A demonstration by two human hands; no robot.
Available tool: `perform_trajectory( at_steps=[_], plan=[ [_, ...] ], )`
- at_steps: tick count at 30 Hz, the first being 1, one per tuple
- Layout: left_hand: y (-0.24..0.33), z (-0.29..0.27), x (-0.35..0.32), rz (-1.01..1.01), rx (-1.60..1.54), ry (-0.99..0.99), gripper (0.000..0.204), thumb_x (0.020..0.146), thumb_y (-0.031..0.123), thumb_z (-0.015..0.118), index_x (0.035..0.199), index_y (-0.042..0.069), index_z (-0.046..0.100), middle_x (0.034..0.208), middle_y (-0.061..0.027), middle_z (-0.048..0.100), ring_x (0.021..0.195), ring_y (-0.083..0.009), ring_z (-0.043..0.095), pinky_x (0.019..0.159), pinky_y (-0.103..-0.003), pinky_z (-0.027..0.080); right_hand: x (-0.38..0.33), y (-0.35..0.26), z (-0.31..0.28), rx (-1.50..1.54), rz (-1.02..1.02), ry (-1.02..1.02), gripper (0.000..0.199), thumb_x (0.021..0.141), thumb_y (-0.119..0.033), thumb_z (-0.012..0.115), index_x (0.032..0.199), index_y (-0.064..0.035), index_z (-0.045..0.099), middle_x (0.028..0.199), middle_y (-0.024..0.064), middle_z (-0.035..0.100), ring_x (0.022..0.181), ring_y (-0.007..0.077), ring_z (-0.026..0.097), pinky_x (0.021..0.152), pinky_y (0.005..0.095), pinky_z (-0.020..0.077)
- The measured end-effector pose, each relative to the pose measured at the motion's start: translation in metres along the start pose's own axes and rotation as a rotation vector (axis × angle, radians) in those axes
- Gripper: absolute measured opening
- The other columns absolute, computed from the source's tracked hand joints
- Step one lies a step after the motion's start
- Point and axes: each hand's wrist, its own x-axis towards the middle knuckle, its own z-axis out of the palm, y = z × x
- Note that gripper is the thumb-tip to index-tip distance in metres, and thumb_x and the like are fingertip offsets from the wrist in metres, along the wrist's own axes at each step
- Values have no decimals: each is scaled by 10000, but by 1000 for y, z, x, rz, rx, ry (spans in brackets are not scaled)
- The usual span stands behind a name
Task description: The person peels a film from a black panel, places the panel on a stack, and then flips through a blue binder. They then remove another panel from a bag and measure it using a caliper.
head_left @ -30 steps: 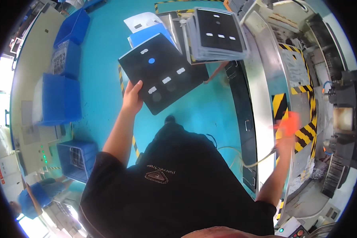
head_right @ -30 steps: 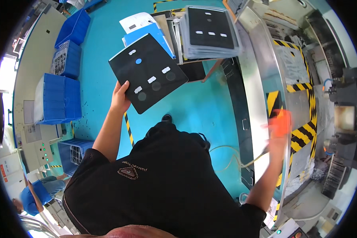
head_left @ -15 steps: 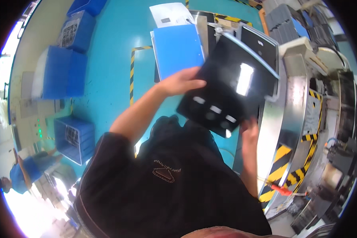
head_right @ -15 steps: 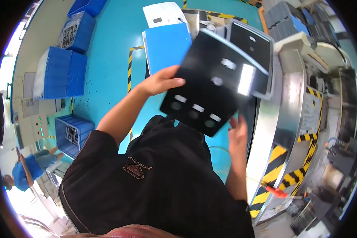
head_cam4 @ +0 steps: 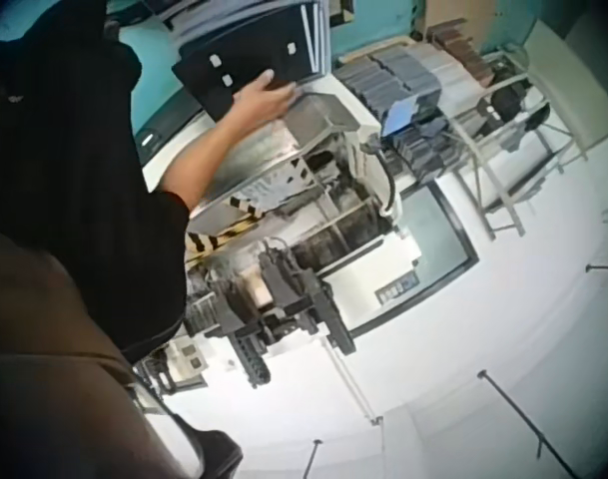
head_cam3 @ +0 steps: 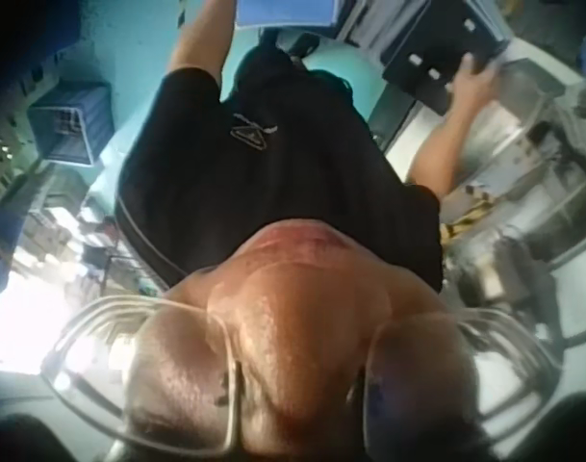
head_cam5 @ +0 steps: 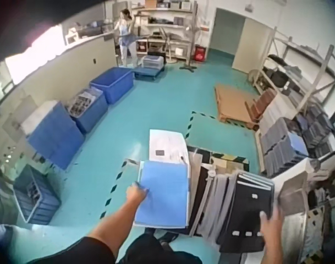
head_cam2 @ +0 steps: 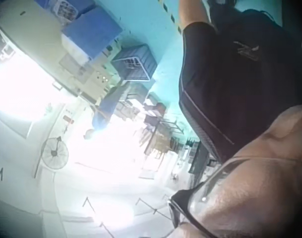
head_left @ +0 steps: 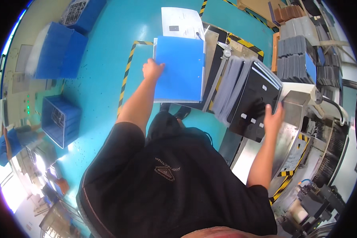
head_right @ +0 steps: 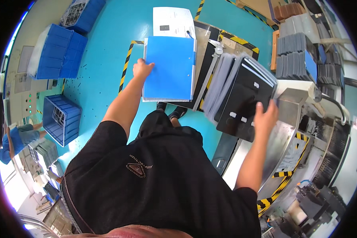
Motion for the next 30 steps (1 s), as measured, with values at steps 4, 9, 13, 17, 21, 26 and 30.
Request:
perform_trajectory(
  at_steps=[4, 9, 13, 17, 21, 26, 30],
  plan=[
    [0, -8, 15, 100, 89, -2, 566, 771, 393, 753, 1185, 42, 589, 1151, -232, 656, 1109, -399, 621, 941, -466, 508, -45, -116, 23, 461, -459, -204, 515, 833, -239, 719, 1265, 6, 580, 1311, 212, 564, 1262, 369, 505, 1076, 442, 394],
    [29, -46, 1, 100, -327, -224, 380, 806, 285, 727, 1067, 38, 603, 953, -123, 669, 972, -272, 664, 816, -385, 537, -75, -247, 75, 397, -447, -646, 878, 781, -287, 782, 1478, -9, 327, 1468, 263, 392, 1337, 431, 424, 1093, 460, 381],
    [90, -73, -79, 538, -896, -852, 263, 959, 184, 618, 1156, 15, 579, 985, -84, 626, 978, -173, 628, 869, -338, 531, -61, -258, 52, 520, -555, -448, 1020, 771, -259, 787, 1549, -53, 159, 1519, 259, 337, 1367, 401, 407, 1059, 455, 421],
    [93, -66, -83, 866, -865, -1148, 514, 980, 222, 610, 1439, 51, 454, 1396, -136, 531, 1243, -223, 530, 995, -371, 477, -8, -216, 19, 72, -253, -483, 730, 902, -69, 499, 1557, -173, 195, 1081, 253, 662, 922, 428, 668, 817, 488, 525],
    [30, -39, -8, 293, -385, -250, 640, 819, 140, 714, 1397, -1, 480, 1285, -211, 590, 1114, -257, 619, 886, -349, 529, 13, -188, 23, -133, -66, -459, 649, 915, -70, 482, 1530, -113, 278, 1346, 236, 541, 1118, 458, 593, 911, 503, 502],
    [-8, 1, 29, 169, -397, -333, 561, 784, 132, 673, 1311, -23, 561, 1075, -151, 664, 946, -245, 657, 802, -346, 528, 6, -201, 50, -498, -393, -152, 513, 910, -87, 520, 1420, -63, 463, 1531, 199, 354, 1402, 456, 307, 1117, 545, 302],
    [17, 16, 43, 246, -275, -253, 500, 788, 138, 665, 1253, -36, 603, 1007, -123, 675, 907, -263, 664, 789, -368, 530, 8, -218, 63, -591, -457, -317, 536, 841, -166, 668, 1353, -67, 546, 1562, 197, 314, 1473, 433, 189, 1172, 618, 121]
  ],
)
